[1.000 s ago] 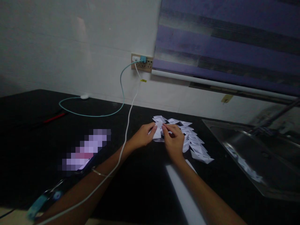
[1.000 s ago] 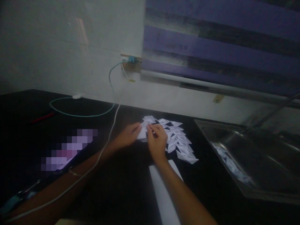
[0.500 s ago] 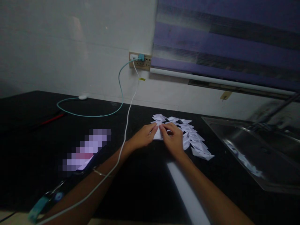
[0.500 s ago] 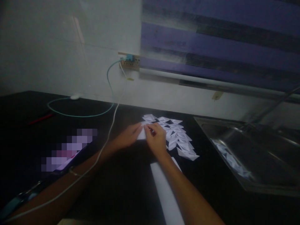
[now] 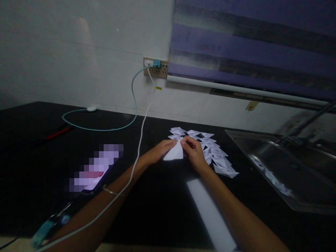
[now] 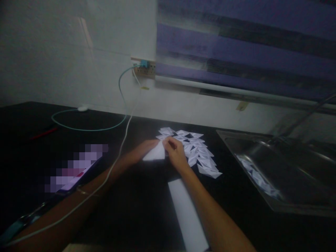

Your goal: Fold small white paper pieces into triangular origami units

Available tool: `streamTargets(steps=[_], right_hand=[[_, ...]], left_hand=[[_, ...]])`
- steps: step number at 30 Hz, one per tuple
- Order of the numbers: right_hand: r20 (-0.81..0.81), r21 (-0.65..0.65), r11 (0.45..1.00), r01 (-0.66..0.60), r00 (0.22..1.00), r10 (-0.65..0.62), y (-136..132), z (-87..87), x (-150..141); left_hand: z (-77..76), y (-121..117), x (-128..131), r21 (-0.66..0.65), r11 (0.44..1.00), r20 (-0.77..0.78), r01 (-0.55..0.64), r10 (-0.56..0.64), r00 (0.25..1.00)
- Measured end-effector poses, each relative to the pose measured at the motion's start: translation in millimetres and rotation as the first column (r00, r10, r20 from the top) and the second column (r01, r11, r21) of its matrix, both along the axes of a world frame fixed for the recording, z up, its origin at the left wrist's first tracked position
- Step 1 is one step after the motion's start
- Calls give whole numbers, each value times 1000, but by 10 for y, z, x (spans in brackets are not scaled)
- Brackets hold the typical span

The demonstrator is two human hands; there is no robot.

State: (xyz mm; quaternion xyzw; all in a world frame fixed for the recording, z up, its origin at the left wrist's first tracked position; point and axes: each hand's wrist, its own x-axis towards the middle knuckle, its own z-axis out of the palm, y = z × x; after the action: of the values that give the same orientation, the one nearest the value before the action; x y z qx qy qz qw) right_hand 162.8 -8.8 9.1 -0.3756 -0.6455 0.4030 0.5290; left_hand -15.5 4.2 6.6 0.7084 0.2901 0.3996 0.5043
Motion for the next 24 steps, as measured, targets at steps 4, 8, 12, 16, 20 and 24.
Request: streamTargets(steps=[4,8,12,16,20,24], right_hand=[[27,58,998,15,1000,-16,2,-9,-10],[58,118,991,69,995,-76,-13,6,-30],[36,103,990,101,994,-105,-24,26,-40],[-1,86,990,109,994,-109,-17,14,-43],[-21,101,990,97,995,-95,-7,-3,-38],[27,134,985,111,993,-116,-21,-3,-47]], left_hand=[[35,-1,-31,3,1000,3,-20,20,1000],[51,2,-52,14,999,-12,-35,35,999],[63,-13,-51,-15,1000,21,-23,23,1000],[53,-15,-35,-28,1000,71,5,-3,997],[23,6,-36,-83,991,127,106,-95,987],[11,18,-40,-93,988,130,126,-113,985]])
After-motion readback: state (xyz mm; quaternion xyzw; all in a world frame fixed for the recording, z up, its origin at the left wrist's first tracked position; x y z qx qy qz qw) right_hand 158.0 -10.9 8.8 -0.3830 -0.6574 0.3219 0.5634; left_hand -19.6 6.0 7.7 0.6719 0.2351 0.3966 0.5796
